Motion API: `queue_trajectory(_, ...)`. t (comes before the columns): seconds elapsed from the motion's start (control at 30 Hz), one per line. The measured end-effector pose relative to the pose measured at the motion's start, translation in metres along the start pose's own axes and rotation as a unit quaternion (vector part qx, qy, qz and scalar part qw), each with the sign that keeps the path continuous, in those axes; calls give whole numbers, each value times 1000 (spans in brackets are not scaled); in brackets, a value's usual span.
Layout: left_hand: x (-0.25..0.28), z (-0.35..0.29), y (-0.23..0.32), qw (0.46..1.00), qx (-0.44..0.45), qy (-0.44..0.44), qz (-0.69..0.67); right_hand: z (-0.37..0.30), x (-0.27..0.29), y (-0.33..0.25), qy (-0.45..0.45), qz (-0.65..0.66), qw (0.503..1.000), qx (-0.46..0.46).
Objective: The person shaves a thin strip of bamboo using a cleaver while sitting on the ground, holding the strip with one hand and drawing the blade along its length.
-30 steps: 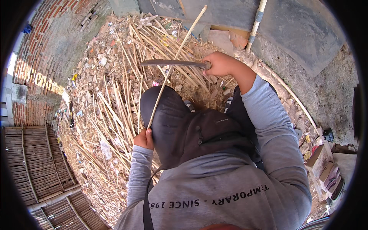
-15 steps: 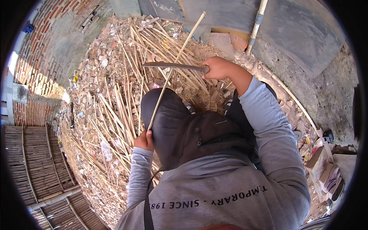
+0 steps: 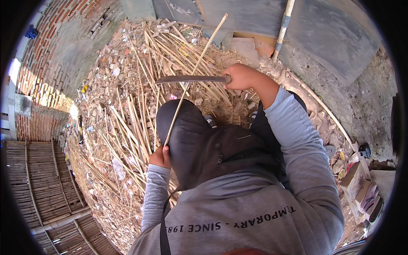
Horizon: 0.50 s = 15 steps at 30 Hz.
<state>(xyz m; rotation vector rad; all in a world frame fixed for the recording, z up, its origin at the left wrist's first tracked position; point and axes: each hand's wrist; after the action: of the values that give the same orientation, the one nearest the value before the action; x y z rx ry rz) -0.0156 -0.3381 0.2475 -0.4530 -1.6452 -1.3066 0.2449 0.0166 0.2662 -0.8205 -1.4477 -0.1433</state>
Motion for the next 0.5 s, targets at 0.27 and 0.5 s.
queue_trajectory(0.27, 1, 1, -2, 1000, 13, -10, -2, 7, -4, 24, 39, 48, 995, -78)
queue_trajectory(0.5, 2, 2, -6, 1000, 0, -16, 11, 2, -10, -2, -15, 26, 1000, -7)
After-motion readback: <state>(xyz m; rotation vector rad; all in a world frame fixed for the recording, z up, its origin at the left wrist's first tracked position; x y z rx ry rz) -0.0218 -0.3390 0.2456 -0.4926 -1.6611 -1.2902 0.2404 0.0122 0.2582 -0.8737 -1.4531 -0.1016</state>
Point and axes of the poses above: each hand's wrist, its own z-axis towards the middle knuckle, its own x-axis out of the back of the hand, y = z × x, and after that the axes turned 10 degrees about -z, right-handed
